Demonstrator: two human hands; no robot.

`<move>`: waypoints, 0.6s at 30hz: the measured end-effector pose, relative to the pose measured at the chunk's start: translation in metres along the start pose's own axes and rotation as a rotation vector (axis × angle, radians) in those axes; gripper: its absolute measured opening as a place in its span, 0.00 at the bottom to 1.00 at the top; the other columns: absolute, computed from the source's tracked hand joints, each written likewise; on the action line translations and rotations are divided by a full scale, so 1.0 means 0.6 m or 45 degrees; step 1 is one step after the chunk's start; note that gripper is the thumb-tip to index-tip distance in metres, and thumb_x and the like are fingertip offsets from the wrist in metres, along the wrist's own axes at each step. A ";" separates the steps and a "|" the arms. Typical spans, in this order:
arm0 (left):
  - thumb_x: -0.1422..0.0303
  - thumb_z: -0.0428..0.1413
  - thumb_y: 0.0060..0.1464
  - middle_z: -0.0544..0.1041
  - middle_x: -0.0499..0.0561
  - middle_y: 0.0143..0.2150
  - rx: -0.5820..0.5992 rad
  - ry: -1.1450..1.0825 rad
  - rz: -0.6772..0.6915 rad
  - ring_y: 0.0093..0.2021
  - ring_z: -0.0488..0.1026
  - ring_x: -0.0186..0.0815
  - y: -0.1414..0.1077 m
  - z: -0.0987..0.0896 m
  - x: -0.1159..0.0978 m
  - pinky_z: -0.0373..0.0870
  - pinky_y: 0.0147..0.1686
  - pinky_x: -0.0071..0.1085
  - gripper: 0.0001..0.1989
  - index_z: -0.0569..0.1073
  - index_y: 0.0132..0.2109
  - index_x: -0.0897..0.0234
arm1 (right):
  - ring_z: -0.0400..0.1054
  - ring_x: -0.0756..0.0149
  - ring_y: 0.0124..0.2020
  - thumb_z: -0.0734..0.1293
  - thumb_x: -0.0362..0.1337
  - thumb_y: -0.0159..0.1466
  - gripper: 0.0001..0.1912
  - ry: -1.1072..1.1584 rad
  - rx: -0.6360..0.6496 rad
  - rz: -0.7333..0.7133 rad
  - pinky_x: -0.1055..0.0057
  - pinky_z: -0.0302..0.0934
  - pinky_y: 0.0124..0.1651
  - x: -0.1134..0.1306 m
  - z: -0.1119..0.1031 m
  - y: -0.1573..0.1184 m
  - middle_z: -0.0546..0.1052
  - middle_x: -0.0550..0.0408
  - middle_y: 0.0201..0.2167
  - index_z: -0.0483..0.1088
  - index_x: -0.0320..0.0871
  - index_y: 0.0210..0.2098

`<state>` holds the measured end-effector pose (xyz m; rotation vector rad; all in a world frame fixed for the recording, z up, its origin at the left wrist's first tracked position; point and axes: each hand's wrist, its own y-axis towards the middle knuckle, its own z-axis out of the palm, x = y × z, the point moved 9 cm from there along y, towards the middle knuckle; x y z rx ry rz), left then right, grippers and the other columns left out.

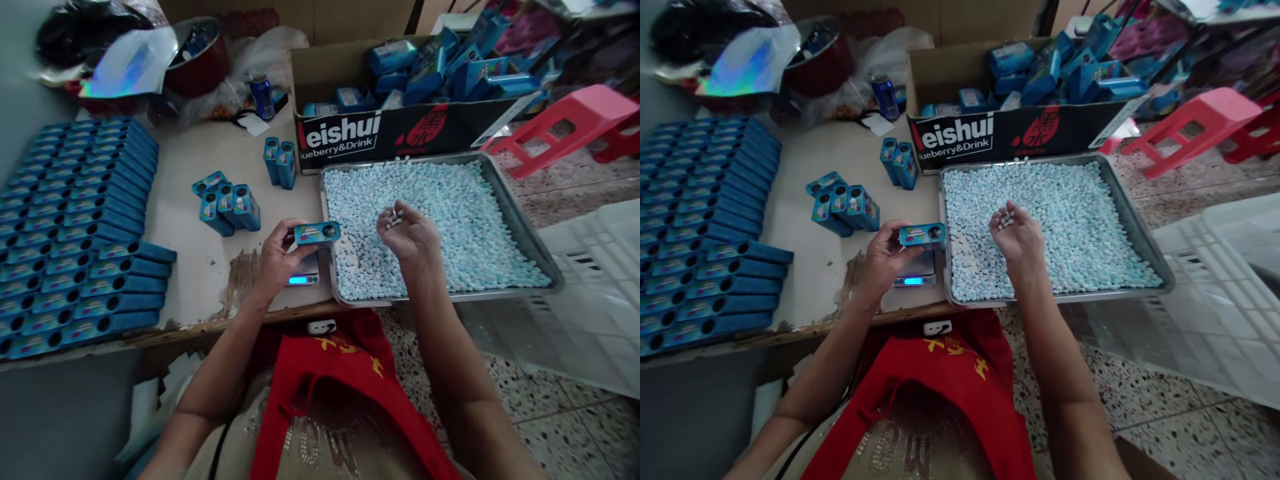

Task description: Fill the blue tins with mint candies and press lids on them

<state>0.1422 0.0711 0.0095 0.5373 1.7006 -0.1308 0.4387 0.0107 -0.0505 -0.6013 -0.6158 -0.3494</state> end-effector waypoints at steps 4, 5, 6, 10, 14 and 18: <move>0.61 0.73 0.58 0.85 0.48 0.49 -0.066 0.037 -0.105 0.48 0.84 0.39 -0.034 -0.059 0.029 0.83 0.51 0.34 0.21 0.77 0.55 0.56 | 0.72 0.66 0.27 0.79 0.28 0.56 0.14 -0.444 0.081 0.139 0.73 0.71 0.24 -0.028 -0.037 -0.008 0.78 0.56 0.29 0.73 0.49 0.34; 0.62 0.73 0.58 0.85 0.48 0.49 -0.067 0.044 -0.118 0.48 0.85 0.39 -0.039 -0.064 0.036 0.83 0.52 0.34 0.22 0.77 0.55 0.56 | 0.72 0.67 0.27 0.79 0.27 0.55 0.15 -0.527 0.105 0.162 0.74 0.70 0.24 -0.029 -0.041 -0.014 0.80 0.55 0.29 0.74 0.48 0.35; 0.62 0.73 0.58 0.85 0.48 0.49 -0.066 0.052 -0.126 0.48 0.85 0.39 -0.041 -0.067 0.043 0.83 0.52 0.35 0.21 0.77 0.55 0.56 | 0.72 0.67 0.25 0.80 0.26 0.54 0.15 -0.605 0.128 0.188 0.75 0.68 0.22 -0.030 -0.042 -0.020 0.81 0.54 0.30 0.75 0.48 0.35; 0.63 0.73 0.58 0.85 0.49 0.49 -0.059 0.061 -0.127 0.48 0.85 0.38 -0.043 -0.062 0.061 0.83 0.52 0.35 0.21 0.77 0.54 0.56 | 0.60 0.74 0.16 0.83 0.34 0.58 0.13 -1.020 0.307 0.288 0.78 0.50 0.15 -0.035 -0.021 -0.045 0.80 0.54 0.25 0.76 0.46 0.31; 0.61 0.75 0.57 0.83 0.56 0.60 -0.090 0.113 -0.078 0.62 0.82 0.43 -0.049 -0.079 0.059 0.80 0.63 0.42 0.31 0.75 0.63 0.56 | 0.53 0.77 0.15 0.85 0.41 0.59 0.16 -1.191 0.447 0.310 0.78 0.43 0.14 -0.038 0.013 -0.053 0.73 0.58 0.18 0.77 0.44 0.29; 0.61 0.75 0.57 0.83 0.57 0.59 -0.162 0.190 -0.077 0.63 0.82 0.46 -0.075 -0.135 0.052 0.78 0.65 0.48 0.34 0.74 0.67 0.55 | 0.62 0.74 0.20 0.82 0.33 0.61 0.13 -0.865 0.262 0.269 0.80 0.55 0.17 -0.024 0.016 -0.039 0.74 0.58 0.22 0.75 0.46 0.31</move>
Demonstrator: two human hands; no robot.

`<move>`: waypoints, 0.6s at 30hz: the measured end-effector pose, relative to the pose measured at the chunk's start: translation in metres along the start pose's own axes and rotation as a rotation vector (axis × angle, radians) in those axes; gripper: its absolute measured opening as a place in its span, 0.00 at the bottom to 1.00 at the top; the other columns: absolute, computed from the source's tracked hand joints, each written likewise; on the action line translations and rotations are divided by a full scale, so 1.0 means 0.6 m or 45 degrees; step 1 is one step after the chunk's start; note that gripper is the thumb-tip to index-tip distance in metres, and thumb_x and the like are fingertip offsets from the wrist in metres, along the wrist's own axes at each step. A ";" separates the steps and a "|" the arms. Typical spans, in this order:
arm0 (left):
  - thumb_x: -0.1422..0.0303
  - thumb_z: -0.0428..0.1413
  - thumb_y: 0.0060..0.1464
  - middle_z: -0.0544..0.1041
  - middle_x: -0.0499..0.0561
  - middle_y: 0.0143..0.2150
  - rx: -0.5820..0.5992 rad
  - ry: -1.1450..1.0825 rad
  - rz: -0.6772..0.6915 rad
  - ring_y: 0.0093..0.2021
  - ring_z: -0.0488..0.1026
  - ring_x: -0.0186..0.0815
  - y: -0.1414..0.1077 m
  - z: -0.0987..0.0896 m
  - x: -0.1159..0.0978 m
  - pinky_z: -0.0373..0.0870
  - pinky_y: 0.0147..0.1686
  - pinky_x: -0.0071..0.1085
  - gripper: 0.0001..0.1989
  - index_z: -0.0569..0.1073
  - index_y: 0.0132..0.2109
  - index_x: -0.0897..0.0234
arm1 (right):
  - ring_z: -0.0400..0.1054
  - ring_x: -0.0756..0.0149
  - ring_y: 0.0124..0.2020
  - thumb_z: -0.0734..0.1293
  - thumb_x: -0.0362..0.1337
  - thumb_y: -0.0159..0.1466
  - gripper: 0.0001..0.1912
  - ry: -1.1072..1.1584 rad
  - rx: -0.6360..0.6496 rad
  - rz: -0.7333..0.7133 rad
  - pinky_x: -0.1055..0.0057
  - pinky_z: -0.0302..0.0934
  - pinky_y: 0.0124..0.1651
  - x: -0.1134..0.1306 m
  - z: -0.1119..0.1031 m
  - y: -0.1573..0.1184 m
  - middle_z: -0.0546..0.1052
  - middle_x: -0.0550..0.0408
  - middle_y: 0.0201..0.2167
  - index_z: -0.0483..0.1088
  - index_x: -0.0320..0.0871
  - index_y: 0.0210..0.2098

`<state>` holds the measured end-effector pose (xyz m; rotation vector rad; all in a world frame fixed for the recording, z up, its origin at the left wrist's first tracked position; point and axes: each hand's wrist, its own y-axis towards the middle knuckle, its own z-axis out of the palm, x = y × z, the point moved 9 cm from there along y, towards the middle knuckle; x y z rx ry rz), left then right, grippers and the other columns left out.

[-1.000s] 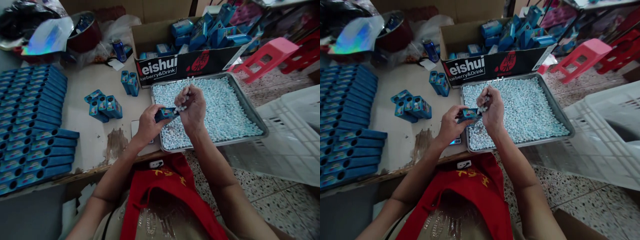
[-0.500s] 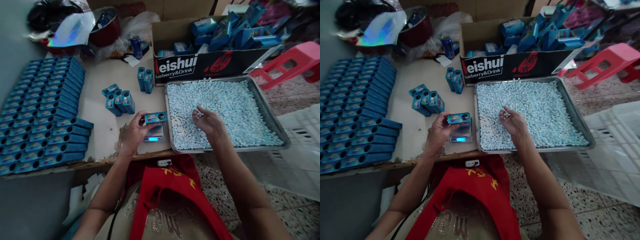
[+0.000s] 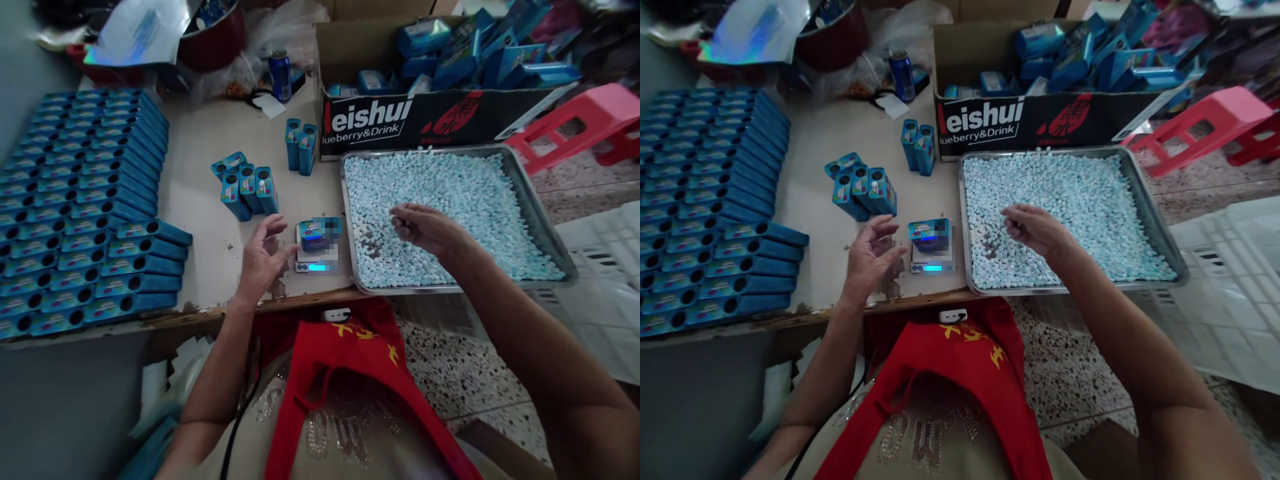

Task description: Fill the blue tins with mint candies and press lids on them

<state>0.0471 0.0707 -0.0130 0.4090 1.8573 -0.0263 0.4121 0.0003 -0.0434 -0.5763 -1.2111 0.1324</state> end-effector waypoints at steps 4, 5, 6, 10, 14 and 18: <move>0.60 0.73 0.56 0.84 0.55 0.56 -0.117 0.007 -0.088 0.57 0.83 0.44 -0.022 -0.062 0.011 0.80 0.62 0.45 0.30 0.78 0.63 0.56 | 0.65 0.72 0.22 0.78 0.27 0.64 0.12 0.141 -0.113 0.094 0.79 0.63 0.20 -0.015 0.007 -0.005 0.76 0.55 0.25 0.74 0.47 0.33; 0.60 0.73 0.55 0.84 0.55 0.56 -0.147 0.006 -0.100 0.57 0.83 0.44 -0.026 -0.073 0.013 0.80 0.62 0.44 0.30 0.78 0.63 0.56 | 0.65 0.72 0.22 0.78 0.26 0.64 0.12 0.126 -0.106 0.118 0.79 0.63 0.20 -0.018 0.015 -0.010 0.76 0.56 0.25 0.74 0.48 0.33; 0.59 0.74 0.55 0.84 0.55 0.56 -0.171 0.003 -0.104 0.57 0.83 0.44 -0.028 -0.081 0.014 0.80 0.61 0.43 0.31 0.78 0.63 0.56 | 0.65 0.72 0.22 0.78 0.27 0.64 0.13 0.105 -0.092 0.127 0.79 0.63 0.20 -0.019 0.026 -0.014 0.75 0.56 0.25 0.73 0.49 0.33; 0.58 0.74 0.55 0.83 0.55 0.57 -0.174 0.004 -0.083 0.57 0.82 0.44 -0.025 -0.086 0.014 0.81 0.60 0.41 0.32 0.77 0.64 0.55 | 0.64 0.72 0.22 0.81 0.32 0.64 0.13 -0.010 0.055 -0.013 0.78 0.60 0.21 0.009 0.079 -0.033 0.75 0.58 0.24 0.75 0.48 0.33; 0.61 0.73 0.56 0.84 0.54 0.56 -0.169 0.064 -0.041 0.56 0.82 0.43 -0.021 -0.076 0.005 0.80 0.60 0.42 0.30 0.77 0.63 0.55 | 0.60 0.75 0.21 0.83 0.46 0.65 0.14 -0.156 0.274 -0.183 0.77 0.54 0.21 0.045 0.134 -0.047 0.75 0.59 0.23 0.80 0.44 0.38; 0.62 0.72 0.57 0.84 0.53 0.55 -0.157 0.084 -0.012 0.55 0.83 0.43 -0.023 -0.070 -0.006 0.80 0.60 0.43 0.28 0.78 0.63 0.55 | 0.58 0.74 0.20 0.82 0.49 0.67 0.16 -0.249 0.321 -0.242 0.74 0.47 0.20 0.060 0.165 -0.053 0.73 0.59 0.21 0.80 0.45 0.36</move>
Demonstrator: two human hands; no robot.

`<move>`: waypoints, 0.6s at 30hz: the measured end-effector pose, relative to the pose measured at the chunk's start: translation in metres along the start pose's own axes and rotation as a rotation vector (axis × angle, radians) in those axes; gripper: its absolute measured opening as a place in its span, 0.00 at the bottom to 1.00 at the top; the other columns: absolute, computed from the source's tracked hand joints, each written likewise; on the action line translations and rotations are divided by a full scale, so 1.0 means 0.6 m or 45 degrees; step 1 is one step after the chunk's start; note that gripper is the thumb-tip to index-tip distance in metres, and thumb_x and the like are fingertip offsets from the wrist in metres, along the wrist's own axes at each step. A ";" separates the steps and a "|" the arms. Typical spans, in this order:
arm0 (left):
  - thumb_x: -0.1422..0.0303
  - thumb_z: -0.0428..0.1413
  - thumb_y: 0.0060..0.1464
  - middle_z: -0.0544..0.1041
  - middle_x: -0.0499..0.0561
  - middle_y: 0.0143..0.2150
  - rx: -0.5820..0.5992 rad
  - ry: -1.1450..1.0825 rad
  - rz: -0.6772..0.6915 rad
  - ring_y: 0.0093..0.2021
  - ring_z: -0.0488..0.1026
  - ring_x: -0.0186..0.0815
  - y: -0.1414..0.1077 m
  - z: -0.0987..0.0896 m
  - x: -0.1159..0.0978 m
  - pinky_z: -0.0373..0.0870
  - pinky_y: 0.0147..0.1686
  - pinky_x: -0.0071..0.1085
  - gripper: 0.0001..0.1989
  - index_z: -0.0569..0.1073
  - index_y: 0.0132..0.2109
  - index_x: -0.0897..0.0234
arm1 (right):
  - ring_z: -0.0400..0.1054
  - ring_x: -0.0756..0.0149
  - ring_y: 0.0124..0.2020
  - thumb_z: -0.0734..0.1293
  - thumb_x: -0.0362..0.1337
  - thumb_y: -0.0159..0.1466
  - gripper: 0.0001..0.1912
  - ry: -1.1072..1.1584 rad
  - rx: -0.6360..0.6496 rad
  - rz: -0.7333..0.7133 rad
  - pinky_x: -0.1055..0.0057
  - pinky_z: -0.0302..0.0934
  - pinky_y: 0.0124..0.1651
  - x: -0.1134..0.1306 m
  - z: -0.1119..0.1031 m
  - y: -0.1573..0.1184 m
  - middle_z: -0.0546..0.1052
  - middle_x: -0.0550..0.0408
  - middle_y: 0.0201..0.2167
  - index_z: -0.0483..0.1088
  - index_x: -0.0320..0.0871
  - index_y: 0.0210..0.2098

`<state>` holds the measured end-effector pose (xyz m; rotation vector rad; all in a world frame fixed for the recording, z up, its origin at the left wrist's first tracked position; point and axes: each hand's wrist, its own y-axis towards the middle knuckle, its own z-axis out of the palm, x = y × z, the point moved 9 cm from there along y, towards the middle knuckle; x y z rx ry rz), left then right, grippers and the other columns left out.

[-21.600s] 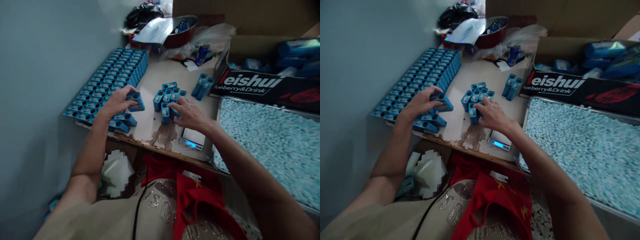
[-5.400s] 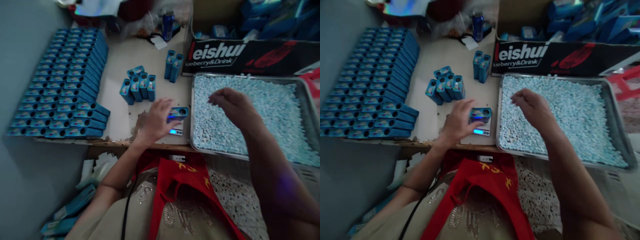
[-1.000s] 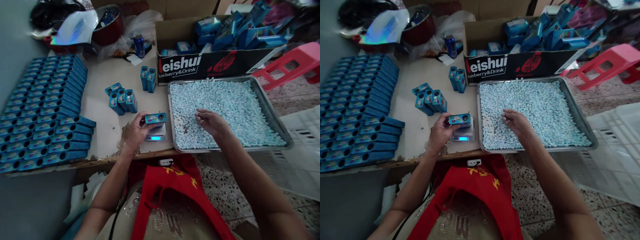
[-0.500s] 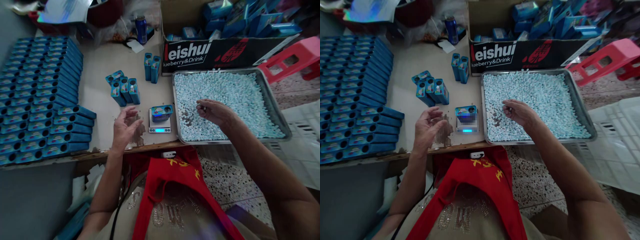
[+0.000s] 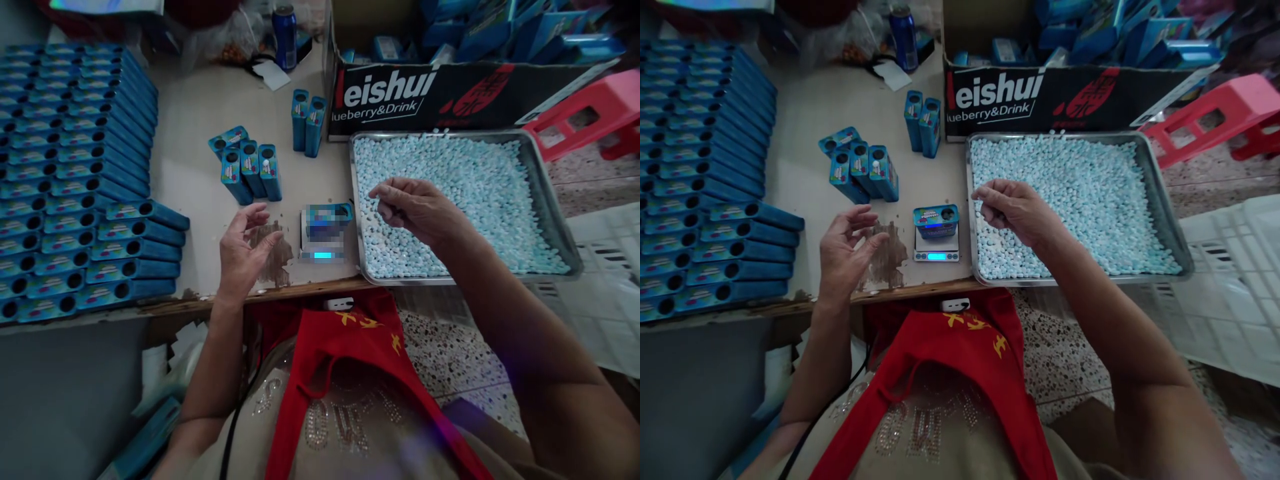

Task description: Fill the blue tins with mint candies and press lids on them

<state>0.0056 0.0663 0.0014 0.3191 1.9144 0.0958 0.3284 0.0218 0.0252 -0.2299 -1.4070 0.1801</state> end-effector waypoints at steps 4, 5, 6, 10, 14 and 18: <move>0.62 0.72 0.59 0.85 0.53 0.55 0.008 0.012 0.009 0.55 0.83 0.43 0.002 -0.002 -0.006 0.81 0.60 0.43 0.27 0.79 0.63 0.55 | 0.57 0.73 0.20 0.81 0.41 0.68 0.12 0.033 -0.019 0.057 0.71 0.46 0.20 0.001 0.026 0.002 0.71 0.61 0.21 0.77 0.48 0.35; 0.62 0.72 0.59 0.85 0.53 0.55 0.015 0.025 0.008 0.55 0.84 0.43 0.003 -0.002 -0.007 0.81 0.60 0.43 0.27 0.79 0.63 0.55 | 0.57 0.73 0.20 0.81 0.40 0.68 0.11 0.050 -0.016 0.072 0.71 0.47 0.20 0.002 0.032 0.002 0.71 0.61 0.21 0.76 0.48 0.35; 0.62 0.72 0.59 0.85 0.53 0.55 0.027 0.038 0.008 0.55 0.84 0.44 0.005 0.000 -0.009 0.81 0.60 0.43 0.27 0.78 0.63 0.55 | 0.58 0.73 0.20 0.81 0.39 0.68 0.12 0.064 -0.009 0.083 0.70 0.47 0.21 0.002 0.039 0.003 0.71 0.61 0.22 0.75 0.49 0.35; 0.63 0.72 0.60 0.85 0.53 0.55 0.093 0.056 0.024 0.55 0.84 0.44 0.007 0.015 -0.019 0.82 0.60 0.43 0.24 0.79 0.62 0.56 | 0.58 0.72 0.21 0.80 0.38 0.68 0.12 0.067 0.023 0.084 0.70 0.48 0.21 0.009 0.056 0.006 0.70 0.61 0.22 0.74 0.49 0.34; 0.65 0.72 0.61 0.85 0.53 0.55 0.125 0.018 0.075 0.55 0.84 0.44 0.008 0.037 -0.030 0.82 0.61 0.44 0.24 0.79 0.62 0.56 | 0.56 0.73 0.22 0.81 0.41 0.67 0.13 -0.028 0.065 0.034 0.70 0.48 0.23 0.016 0.066 0.011 0.69 0.62 0.22 0.74 0.48 0.33; 0.65 0.72 0.62 0.85 0.54 0.56 0.168 -0.029 0.094 0.56 0.84 0.43 0.008 0.060 -0.037 0.81 0.62 0.44 0.24 0.79 0.63 0.57 | 0.58 0.71 0.24 0.82 0.44 0.65 0.12 -0.393 0.158 -0.131 0.67 0.49 0.27 0.028 0.080 0.020 0.69 0.61 0.22 0.80 0.48 0.34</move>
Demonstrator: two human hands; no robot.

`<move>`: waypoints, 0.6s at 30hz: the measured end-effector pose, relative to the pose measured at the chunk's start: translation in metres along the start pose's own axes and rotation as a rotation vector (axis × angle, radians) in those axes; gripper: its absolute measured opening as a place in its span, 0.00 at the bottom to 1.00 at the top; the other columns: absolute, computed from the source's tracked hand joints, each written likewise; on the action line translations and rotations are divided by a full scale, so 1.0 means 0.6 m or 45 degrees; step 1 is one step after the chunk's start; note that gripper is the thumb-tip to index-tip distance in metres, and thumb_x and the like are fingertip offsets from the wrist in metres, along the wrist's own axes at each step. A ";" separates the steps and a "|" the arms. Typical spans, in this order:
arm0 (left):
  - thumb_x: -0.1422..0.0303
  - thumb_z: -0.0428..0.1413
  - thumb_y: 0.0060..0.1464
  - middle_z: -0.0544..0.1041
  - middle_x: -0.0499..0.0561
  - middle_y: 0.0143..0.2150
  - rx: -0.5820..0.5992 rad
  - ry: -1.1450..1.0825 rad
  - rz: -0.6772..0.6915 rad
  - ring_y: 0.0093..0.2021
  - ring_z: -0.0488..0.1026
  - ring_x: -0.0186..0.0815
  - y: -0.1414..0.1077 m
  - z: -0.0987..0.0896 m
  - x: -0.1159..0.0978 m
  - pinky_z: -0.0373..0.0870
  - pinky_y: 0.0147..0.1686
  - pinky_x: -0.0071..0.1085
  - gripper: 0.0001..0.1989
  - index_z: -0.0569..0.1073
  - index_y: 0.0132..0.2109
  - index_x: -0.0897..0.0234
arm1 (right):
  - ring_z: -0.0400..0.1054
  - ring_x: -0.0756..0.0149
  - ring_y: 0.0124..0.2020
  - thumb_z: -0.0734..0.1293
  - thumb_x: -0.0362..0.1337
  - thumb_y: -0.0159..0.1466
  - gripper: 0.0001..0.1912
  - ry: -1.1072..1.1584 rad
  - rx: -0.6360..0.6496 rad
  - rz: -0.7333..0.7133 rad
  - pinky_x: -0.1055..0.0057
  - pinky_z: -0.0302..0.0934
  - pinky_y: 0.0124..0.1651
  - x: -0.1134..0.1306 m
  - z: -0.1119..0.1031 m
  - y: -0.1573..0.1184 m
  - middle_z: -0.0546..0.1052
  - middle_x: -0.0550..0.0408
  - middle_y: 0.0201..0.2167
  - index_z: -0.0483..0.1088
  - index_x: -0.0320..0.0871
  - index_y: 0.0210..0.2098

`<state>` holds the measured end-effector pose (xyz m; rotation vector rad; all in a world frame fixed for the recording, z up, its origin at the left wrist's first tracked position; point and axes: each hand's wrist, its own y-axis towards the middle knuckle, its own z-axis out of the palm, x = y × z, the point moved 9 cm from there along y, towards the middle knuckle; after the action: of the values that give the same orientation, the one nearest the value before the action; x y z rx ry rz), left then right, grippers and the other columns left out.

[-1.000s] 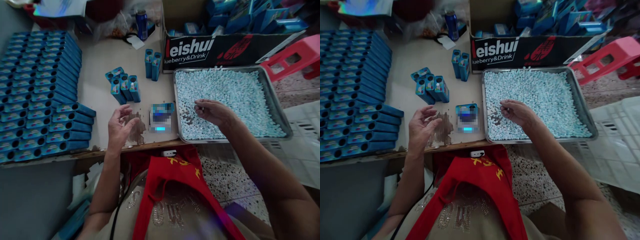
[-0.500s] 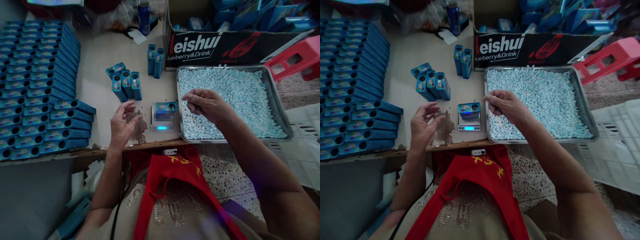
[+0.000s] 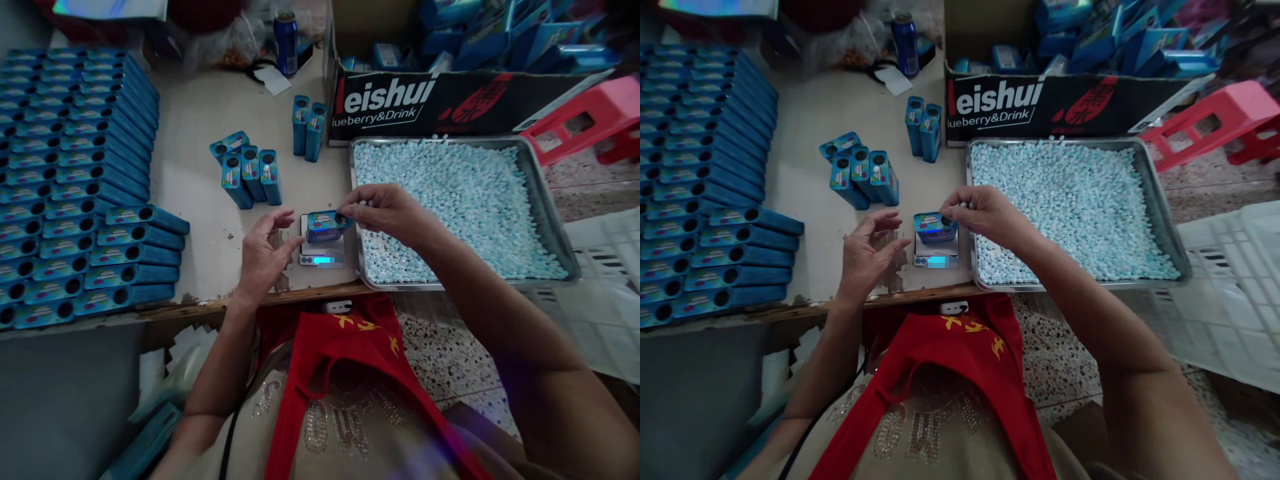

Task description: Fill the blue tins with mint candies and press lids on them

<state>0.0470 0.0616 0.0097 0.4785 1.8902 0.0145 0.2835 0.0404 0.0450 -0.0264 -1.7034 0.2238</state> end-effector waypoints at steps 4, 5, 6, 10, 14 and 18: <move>0.63 0.73 0.61 0.85 0.54 0.57 0.022 -0.015 -0.014 0.56 0.84 0.42 -0.001 0.007 -0.003 0.81 0.62 0.44 0.26 0.79 0.64 0.57 | 0.61 0.67 0.28 0.81 0.39 0.64 0.05 -0.395 0.018 -0.118 0.65 0.51 0.33 0.006 0.003 0.009 0.73 0.60 0.26 0.85 0.51 0.40; 0.62 0.73 0.62 0.85 0.54 0.57 0.029 -0.013 -0.019 0.56 0.84 0.42 -0.001 0.008 -0.003 0.81 0.62 0.43 0.26 0.78 0.64 0.57 | 0.61 0.67 0.29 0.80 0.37 0.63 0.07 -0.451 0.006 -0.123 0.64 0.51 0.34 0.007 0.001 0.010 0.72 0.60 0.26 0.85 0.52 0.41; 0.60 0.73 0.62 0.85 0.54 0.57 0.036 -0.008 -0.024 0.56 0.84 0.42 -0.001 0.008 -0.002 0.81 0.63 0.43 0.27 0.78 0.64 0.57 | 0.61 0.66 0.29 0.80 0.34 0.62 0.10 -0.485 -0.007 -0.120 0.64 0.51 0.34 0.008 0.000 0.012 0.72 0.60 0.25 0.85 0.52 0.43; 0.55 0.72 0.63 0.85 0.55 0.57 0.055 0.017 -0.036 0.56 0.83 0.42 -0.001 0.008 0.003 0.81 0.63 0.43 0.29 0.77 0.65 0.57 | 0.61 0.64 0.30 0.81 0.27 0.56 0.17 -0.521 -0.030 -0.097 0.63 0.49 0.35 0.020 -0.004 0.014 0.71 0.59 0.26 0.83 0.50 0.42; 0.53 0.72 0.63 0.84 0.56 0.58 0.052 0.003 -0.016 0.56 0.83 0.43 -0.001 0.006 0.005 0.82 0.62 0.43 0.29 0.77 0.66 0.58 | 0.61 0.65 0.30 0.79 0.27 0.58 0.12 -0.536 0.016 -0.013 0.64 0.50 0.34 0.024 -0.011 0.012 0.70 0.59 0.25 0.78 0.48 0.35; 0.55 0.72 0.63 0.84 0.56 0.60 0.035 0.021 -0.021 0.57 0.83 0.45 -0.006 0.000 0.012 0.82 0.62 0.45 0.28 0.77 0.66 0.57 | 0.63 0.66 0.29 0.77 0.35 0.64 0.06 -0.188 0.040 0.156 0.66 0.56 0.32 0.000 -0.028 0.003 0.74 0.57 0.27 0.77 0.48 0.36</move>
<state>0.0438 0.0608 0.0021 0.4829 1.9125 -0.0185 0.3000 0.0442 0.0469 -0.0927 -1.8467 0.3510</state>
